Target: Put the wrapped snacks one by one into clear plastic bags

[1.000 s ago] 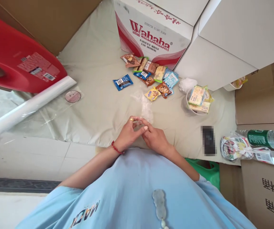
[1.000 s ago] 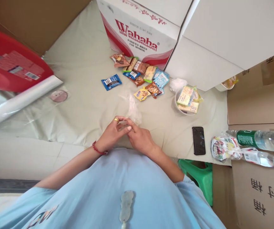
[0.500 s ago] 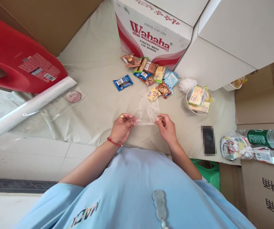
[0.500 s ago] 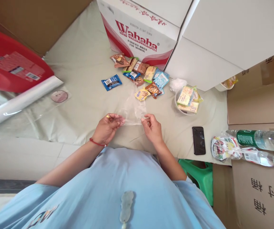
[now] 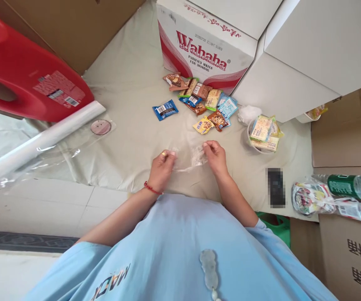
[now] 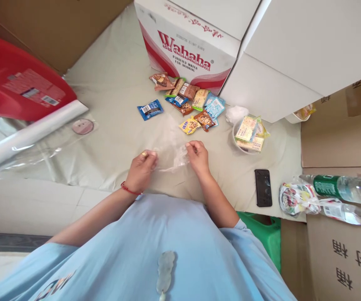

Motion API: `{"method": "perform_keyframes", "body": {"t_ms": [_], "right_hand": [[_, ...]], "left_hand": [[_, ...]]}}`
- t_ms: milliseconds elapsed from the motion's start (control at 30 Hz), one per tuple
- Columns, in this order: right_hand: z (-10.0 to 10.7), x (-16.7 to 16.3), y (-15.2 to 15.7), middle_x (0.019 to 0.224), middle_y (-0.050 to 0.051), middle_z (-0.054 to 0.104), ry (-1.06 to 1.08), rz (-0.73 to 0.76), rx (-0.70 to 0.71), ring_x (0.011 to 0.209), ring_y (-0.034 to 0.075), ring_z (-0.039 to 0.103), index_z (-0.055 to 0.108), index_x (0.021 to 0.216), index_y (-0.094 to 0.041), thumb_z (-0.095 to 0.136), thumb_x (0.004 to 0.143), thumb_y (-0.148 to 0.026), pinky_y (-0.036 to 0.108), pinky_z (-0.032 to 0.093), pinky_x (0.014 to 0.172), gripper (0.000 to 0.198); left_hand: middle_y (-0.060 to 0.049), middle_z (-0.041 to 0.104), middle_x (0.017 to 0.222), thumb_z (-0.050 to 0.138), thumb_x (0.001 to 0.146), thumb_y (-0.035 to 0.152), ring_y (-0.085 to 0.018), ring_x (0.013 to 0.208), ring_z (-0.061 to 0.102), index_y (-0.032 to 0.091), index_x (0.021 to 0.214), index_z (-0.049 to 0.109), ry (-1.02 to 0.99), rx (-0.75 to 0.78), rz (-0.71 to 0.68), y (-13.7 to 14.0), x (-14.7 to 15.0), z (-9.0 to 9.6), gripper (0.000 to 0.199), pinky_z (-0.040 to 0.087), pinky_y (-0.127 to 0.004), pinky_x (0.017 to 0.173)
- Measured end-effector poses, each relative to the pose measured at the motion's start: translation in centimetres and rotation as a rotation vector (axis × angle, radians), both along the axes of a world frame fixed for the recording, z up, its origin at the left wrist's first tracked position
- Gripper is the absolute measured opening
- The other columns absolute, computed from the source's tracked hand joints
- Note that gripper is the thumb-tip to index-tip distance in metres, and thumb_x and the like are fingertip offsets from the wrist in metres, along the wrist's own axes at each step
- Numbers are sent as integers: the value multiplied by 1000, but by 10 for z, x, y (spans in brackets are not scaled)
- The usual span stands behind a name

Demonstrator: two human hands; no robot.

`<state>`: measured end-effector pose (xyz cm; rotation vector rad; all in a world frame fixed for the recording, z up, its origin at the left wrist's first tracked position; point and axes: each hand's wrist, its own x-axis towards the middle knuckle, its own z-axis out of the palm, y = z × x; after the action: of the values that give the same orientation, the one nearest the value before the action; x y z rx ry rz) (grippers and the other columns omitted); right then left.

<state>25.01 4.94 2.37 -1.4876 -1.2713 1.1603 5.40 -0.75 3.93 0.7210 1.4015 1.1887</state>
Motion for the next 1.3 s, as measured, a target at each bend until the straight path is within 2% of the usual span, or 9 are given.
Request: {"method": "perform_keyframes", "body": {"t_ms": [167, 367, 500, 600, 733, 833, 1067, 1167, 1300], "right_hand": [[-4, 14, -8, 79, -2, 64, 240, -216, -174, 55, 11, 52, 52, 87, -25, 65, 83, -66, 22, 39, 45, 43], [-5, 32, -15, 55, -9, 48, 207, -134, -291, 40, 8, 31, 56, 81, -24, 71, 79, -61, 24, 25, 39, 39], [-6, 35, -18, 55, -8, 51, 129, -61, -308, 42, 9, 33, 57, 78, -24, 69, 81, -55, 24, 26, 42, 33], [-7, 33, -19, 56, -7, 53, 77, -15, -280, 45, 10, 35, 57, 77, -24, 67, 82, -52, 25, 28, 45, 30], [-7, 32, -22, 61, -5, 55, -3, 32, -245, 50, 12, 40, 58, 79, -24, 63, 84, -52, 25, 31, 48, 30], [-5, 35, -27, 63, -4, 55, -45, 45, -238, 53, 13, 43, 59, 81, -24, 61, 85, -54, 26, 33, 50, 30], [-4, 64, -50, 62, -5, 55, -84, -26, -284, 50, 13, 44, 60, 85, -24, 62, 82, -58, 27, 35, 50, 34], [0, 78, -58, 64, -4, 57, -102, -62, -308, 49, 13, 44, 62, 89, -23, 63, 83, -59, 27, 36, 50, 37], [17, 89, -43, 70, -1, 61, -267, -184, -150, 58, 15, 50, 65, 90, -22, 62, 87, -55, 28, 40, 57, 33]], "left_hand": [[4, 52, 58, 60, 91, 56, -9, 44, 38, 23, 75, 51, 1, -16, 228, 7, -25, -5, 38, 26, -22, 42], [3, 50, 54, 52, 95, 54, -12, 43, 41, 24, 74, 51, 202, -204, 163, 13, -65, -15, 36, 31, -26, 42], [-8, 68, 89, 73, 77, 41, -24, 76, 63, 21, 92, 62, 781, -59, 165, 6, -83, -15, 28, 53, -42, 74], [-18, 66, 118, 75, 77, 31, -35, 110, 62, 19, 109, 65, 1267, 281, 237, -7, -80, -9, 35, 45, -56, 100], [-7, 74, 100, 54, 92, 14, -27, 111, 65, 26, 95, 70, 1398, 638, -197, -8, -60, -3, 20, 41, -50, 101], [-10, 75, 122, 48, 98, 19, -28, 131, 60, 24, 105, 73, 1347, 587, -478, 9, -50, -2, 27, 39, -49, 109], [-17, 41, 168, 28, 106, 44, -35, 158, 34, 20, 155, 52, 1354, 212, -595, 37, -63, -20, 59, 15, -66, 126], [-14, 30, 174, 26, 107, 47, -33, 160, 29, 25, 161, 43, 1373, 196, -616, 29, -65, -27, 61, 10, -67, 127], [-14, 27, 174, 31, 105, 50, -34, 161, 28, 28, 163, 39, 1393, 223, -593, 21, -62, -32, 62, 5, -69, 127]]}}
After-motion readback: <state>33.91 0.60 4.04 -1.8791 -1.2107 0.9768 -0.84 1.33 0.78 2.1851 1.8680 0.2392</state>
